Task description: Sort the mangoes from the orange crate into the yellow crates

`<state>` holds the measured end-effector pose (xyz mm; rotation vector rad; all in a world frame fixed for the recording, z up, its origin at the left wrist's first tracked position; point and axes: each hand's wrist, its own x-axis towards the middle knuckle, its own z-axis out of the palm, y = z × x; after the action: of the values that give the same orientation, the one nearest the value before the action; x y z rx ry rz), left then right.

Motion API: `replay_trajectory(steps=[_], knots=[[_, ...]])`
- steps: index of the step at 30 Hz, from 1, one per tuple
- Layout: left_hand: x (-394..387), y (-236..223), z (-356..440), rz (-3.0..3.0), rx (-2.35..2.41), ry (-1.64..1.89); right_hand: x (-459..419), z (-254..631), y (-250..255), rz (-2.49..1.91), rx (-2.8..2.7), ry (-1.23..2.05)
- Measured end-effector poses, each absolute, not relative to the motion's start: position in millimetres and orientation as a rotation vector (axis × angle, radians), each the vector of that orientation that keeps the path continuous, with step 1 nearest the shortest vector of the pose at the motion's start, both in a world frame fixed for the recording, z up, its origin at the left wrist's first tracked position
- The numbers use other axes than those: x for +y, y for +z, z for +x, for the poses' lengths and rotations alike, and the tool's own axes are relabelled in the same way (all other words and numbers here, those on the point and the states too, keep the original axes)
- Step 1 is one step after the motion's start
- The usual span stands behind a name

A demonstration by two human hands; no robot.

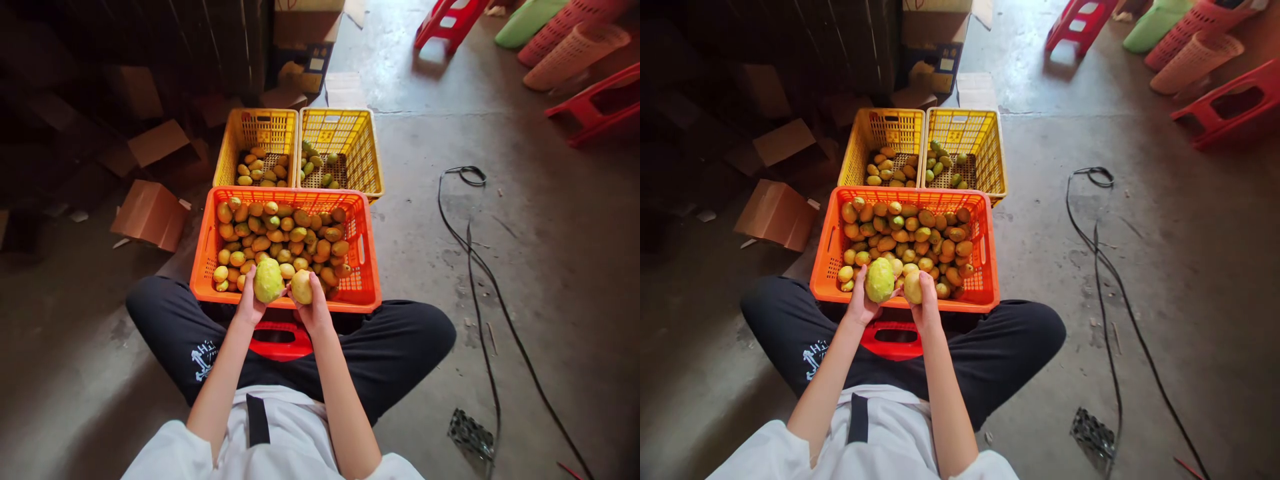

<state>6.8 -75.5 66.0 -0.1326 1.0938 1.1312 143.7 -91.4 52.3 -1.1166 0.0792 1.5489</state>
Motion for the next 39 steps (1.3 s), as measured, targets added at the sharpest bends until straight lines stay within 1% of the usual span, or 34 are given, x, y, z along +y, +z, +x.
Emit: replay_trajectory(steps=[7,13,24,34,39], knots=[[-80.6,59.9,10.2,-0.018,1.083,1.109,-91.5,138.4,53.7,-1.185,-0.084,1.369],[-78.1,60.5,13.5,-0.094,1.152,1.177,-93.0,133.7,54.4,-1.236,-0.116,1.293],[-74.8,65.5,14.5,-0.125,1.052,1.067,-94.4,134.6,58.9,-1.238,-0.023,1.401],[-76.8,68.8,17.5,-0.13,1.045,1.055,-93.0,136.7,55.8,-1.178,-0.008,1.457],[-79.7,69.4,9.8,-0.12,1.088,1.108,-92.7,138.5,53.1,-1.178,0.072,1.439]])
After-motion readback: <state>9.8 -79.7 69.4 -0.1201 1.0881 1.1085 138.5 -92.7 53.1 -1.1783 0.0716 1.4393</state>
